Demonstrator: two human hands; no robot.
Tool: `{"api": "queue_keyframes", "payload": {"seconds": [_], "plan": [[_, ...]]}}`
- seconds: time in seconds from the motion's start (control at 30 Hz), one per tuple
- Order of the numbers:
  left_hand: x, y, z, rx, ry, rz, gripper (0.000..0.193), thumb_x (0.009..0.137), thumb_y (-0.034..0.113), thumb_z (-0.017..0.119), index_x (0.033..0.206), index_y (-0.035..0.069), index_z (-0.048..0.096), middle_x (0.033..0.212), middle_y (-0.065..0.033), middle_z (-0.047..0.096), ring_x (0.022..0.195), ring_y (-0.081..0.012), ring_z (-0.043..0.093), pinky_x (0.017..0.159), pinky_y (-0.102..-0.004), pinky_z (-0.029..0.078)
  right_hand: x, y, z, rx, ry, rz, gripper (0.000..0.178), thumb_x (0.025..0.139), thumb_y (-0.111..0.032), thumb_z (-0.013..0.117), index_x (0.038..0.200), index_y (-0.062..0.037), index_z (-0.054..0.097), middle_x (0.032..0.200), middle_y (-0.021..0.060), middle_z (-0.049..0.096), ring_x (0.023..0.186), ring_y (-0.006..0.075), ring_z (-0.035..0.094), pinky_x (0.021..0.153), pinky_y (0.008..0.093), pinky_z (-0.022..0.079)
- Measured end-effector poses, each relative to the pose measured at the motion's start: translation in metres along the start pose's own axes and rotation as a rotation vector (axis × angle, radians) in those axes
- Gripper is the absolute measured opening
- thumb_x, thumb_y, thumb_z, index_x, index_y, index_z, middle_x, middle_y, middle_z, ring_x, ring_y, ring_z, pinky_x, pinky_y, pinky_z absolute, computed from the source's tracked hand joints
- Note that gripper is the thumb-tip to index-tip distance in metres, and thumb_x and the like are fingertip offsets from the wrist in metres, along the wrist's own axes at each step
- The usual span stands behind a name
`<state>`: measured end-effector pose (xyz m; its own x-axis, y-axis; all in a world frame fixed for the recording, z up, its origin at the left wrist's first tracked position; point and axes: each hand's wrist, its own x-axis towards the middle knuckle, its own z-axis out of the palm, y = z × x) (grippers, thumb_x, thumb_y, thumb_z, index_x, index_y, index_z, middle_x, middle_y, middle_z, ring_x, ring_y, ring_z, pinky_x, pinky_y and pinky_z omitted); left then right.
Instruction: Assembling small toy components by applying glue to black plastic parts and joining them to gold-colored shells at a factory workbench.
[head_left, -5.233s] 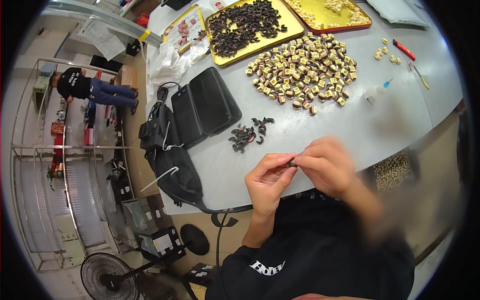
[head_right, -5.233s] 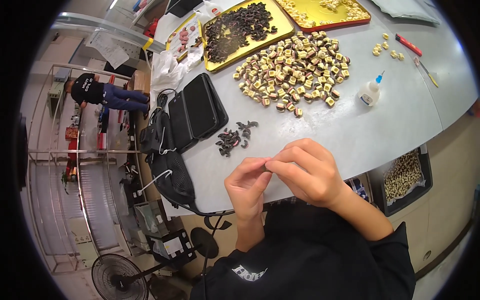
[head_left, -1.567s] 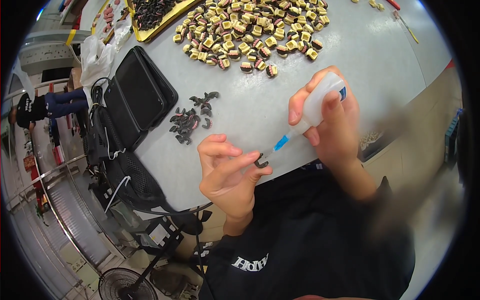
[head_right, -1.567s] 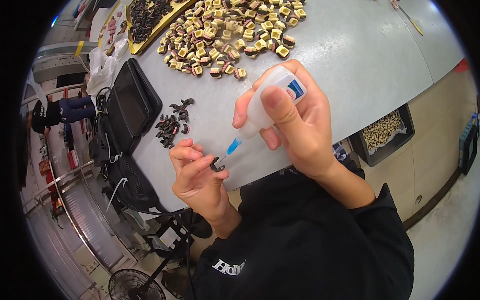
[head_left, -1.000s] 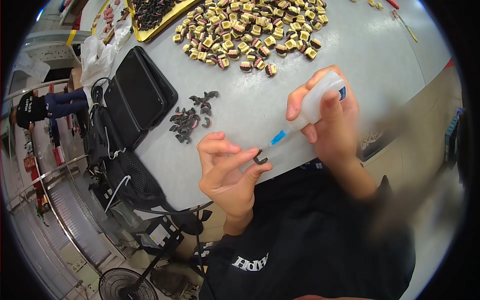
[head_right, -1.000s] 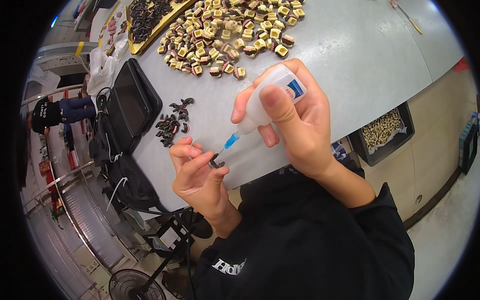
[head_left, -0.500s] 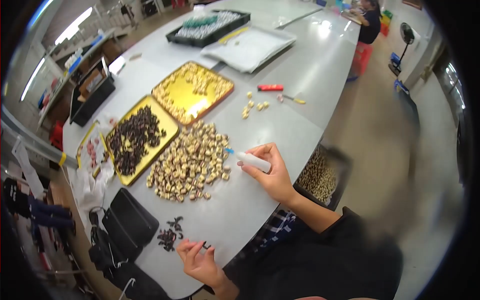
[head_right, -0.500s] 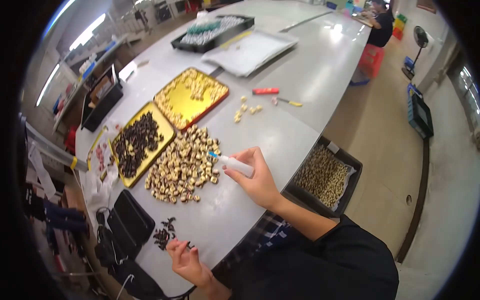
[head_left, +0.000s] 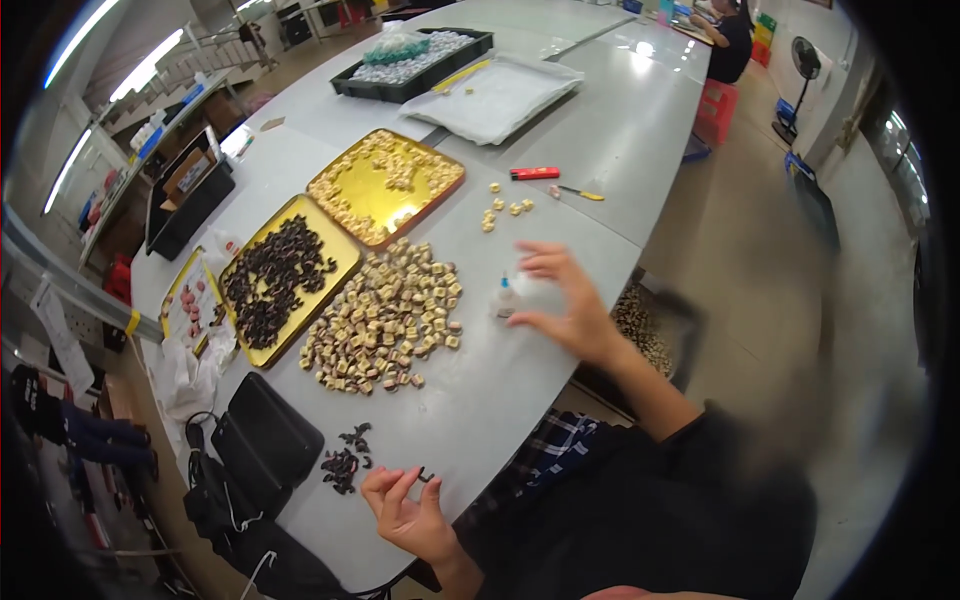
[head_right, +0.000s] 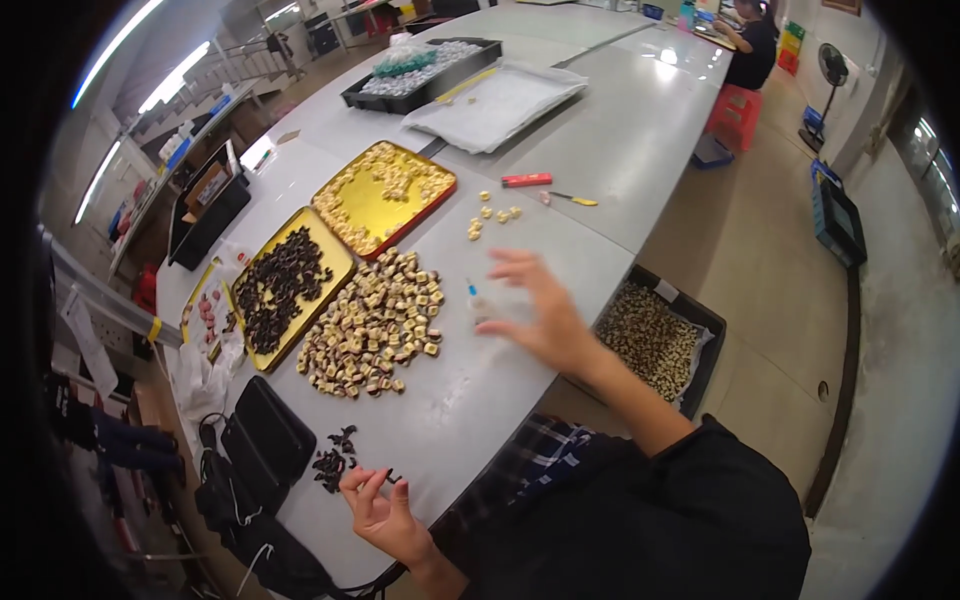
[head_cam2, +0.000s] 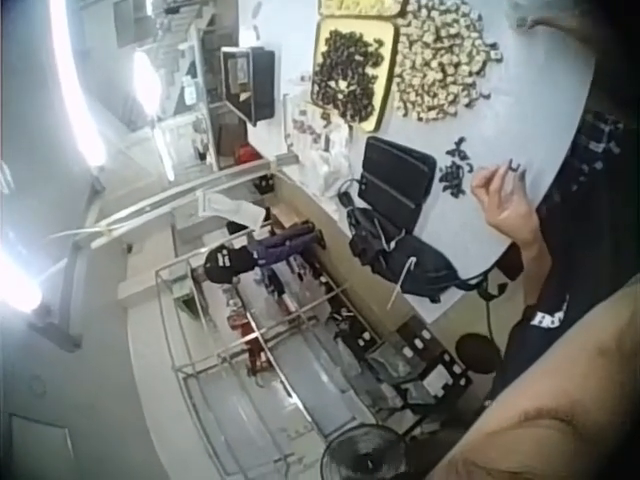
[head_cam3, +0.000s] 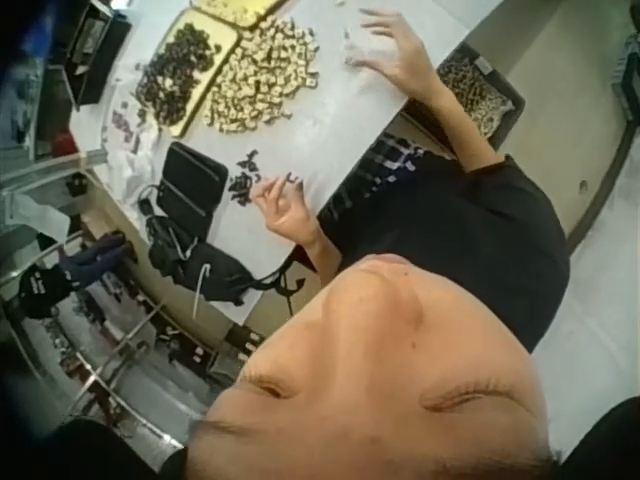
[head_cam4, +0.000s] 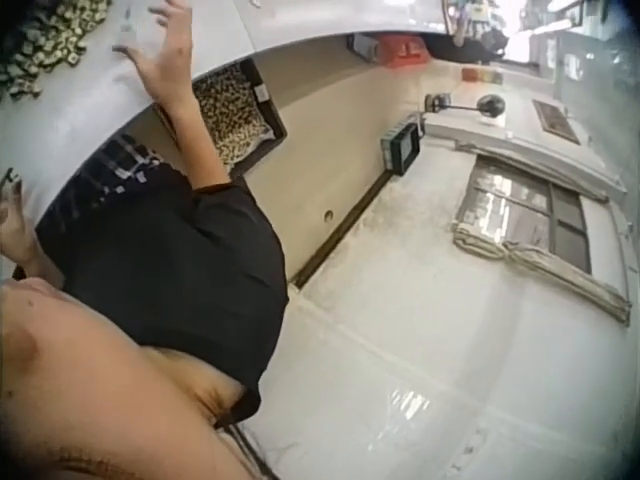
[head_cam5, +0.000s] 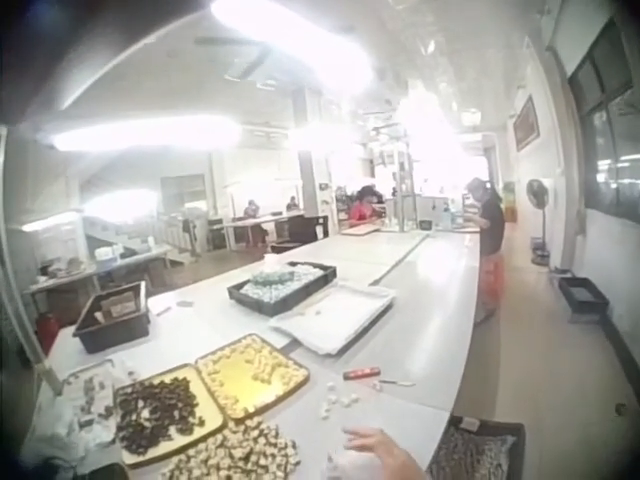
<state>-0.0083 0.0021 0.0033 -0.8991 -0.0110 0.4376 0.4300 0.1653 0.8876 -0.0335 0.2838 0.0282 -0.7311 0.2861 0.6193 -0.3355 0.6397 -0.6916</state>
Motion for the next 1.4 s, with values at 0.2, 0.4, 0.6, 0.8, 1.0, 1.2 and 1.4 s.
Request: {"api": "queue_keyframes", "payload": {"seconds": [0.2, 0.4, 0.6, 0.8, 1.0, 1.2, 1.4], "plan": [[-0.002, 0.003, 0.004, -0.002, 0.026, -0.034, 0.024, 0.065, 0.002, 0.075, 0.087, -0.002, 0.065, 0.095, -0.0057, 0.050, 0.097, -0.0210, 0.046, 0.097, -0.0381, 0.030, 0.053, 0.068, -0.033, -0.421, -0.048, 0.126, 0.022, 0.080, -0.007, 0.063, 0.099, 0.0005, 0.056, 0.101, 0.0128, 0.056, 0.088, 0.0246, 0.057, 0.075, 0.0319, 0.047], [-0.003, 0.010, 0.002, -0.024, -0.014, -0.030, 0.025, 0.064, 0.002, 0.075, 0.087, -0.001, 0.065, 0.095, -0.0058, 0.050, 0.097, -0.0212, 0.046, 0.097, -0.0386, 0.030, 0.079, 0.105, -0.031, -0.550, -0.117, 0.116, 0.021, 0.080, -0.011, 0.063, 0.096, 0.0011, 0.059, 0.093, 0.0171, 0.055, 0.089, 0.0299, 0.057, 0.075, 0.0334, 0.047], [-0.008, 0.010, -0.004, 0.042, 0.049, -0.058, 0.027, 0.058, -0.001, 0.076, 0.084, 0.002, 0.067, 0.092, -0.0055, 0.048, 0.100, -0.0241, 0.045, 0.093, -0.0392, 0.035, 0.067, 0.092, -0.035, -0.366, -0.163, 0.130, 0.010, 0.082, -0.004, 0.061, 0.089, 0.0030, 0.062, 0.092, 0.0116, 0.057, 0.079, 0.0212, 0.060, 0.071, 0.0277, 0.048], [-0.009, 0.011, -0.003, 0.142, 0.036, -0.048, 0.024, 0.063, 0.000, 0.074, 0.085, -0.001, 0.064, 0.095, -0.0081, 0.049, 0.098, -0.0233, 0.045, 0.096, -0.0397, 0.032, 0.007, -0.029, -0.036, 0.520, -0.088, 0.409, 0.018, 0.078, 0.003, 0.064, 0.096, 0.0045, 0.060, 0.089, 0.0097, 0.061, 0.082, 0.0143, 0.060, 0.072, 0.0259, 0.050], [0.001, 0.010, 0.008, 0.137, -0.046, -0.002, 0.031, 0.051, -0.002, 0.077, 0.080, 0.008, 0.069, 0.094, -0.0059, 0.052, 0.102, -0.0292, 0.043, 0.088, -0.0418, 0.037, -0.056, -0.089, 0.009, 0.875, -0.417, 0.801, 0.022, 0.077, 0.004, 0.066, 0.097, 0.0046, 0.058, 0.091, 0.0120, 0.063, 0.085, 0.0154, 0.062, 0.074, 0.0259, 0.051], [-0.003, 0.004, 0.002, 0.052, -0.064, -0.040, 0.029, 0.054, 0.005, 0.080, 0.081, 0.010, 0.070, 0.095, -0.0034, 0.052, 0.104, -0.0283, 0.042, 0.088, -0.0419, 0.037, -0.055, -0.085, 0.044, 0.947, -0.546, 0.975, 0.026, 0.076, 0.003, 0.067, 0.099, 0.0035, 0.055, 0.090, 0.0121, 0.064, 0.084, 0.0143, 0.063, 0.075, 0.0253, 0.051], [-0.006, 0.004, -0.003, -0.008, -0.064, -0.043, 0.027, 0.056, 0.013, 0.081, 0.082, 0.012, 0.071, 0.094, -0.0015, 0.053, 0.104, -0.0270, 0.040, 0.088, -0.0409, 0.036, -0.053, -0.084, 0.052, 1.009, -0.674, 0.974, 0.030, 0.077, -0.001, 0.068, 0.103, 0.0023, 0.053, 0.088, 0.0108, 0.064, 0.085, 0.0137, 0.063, 0.076, 0.0234, 0.049]]}}
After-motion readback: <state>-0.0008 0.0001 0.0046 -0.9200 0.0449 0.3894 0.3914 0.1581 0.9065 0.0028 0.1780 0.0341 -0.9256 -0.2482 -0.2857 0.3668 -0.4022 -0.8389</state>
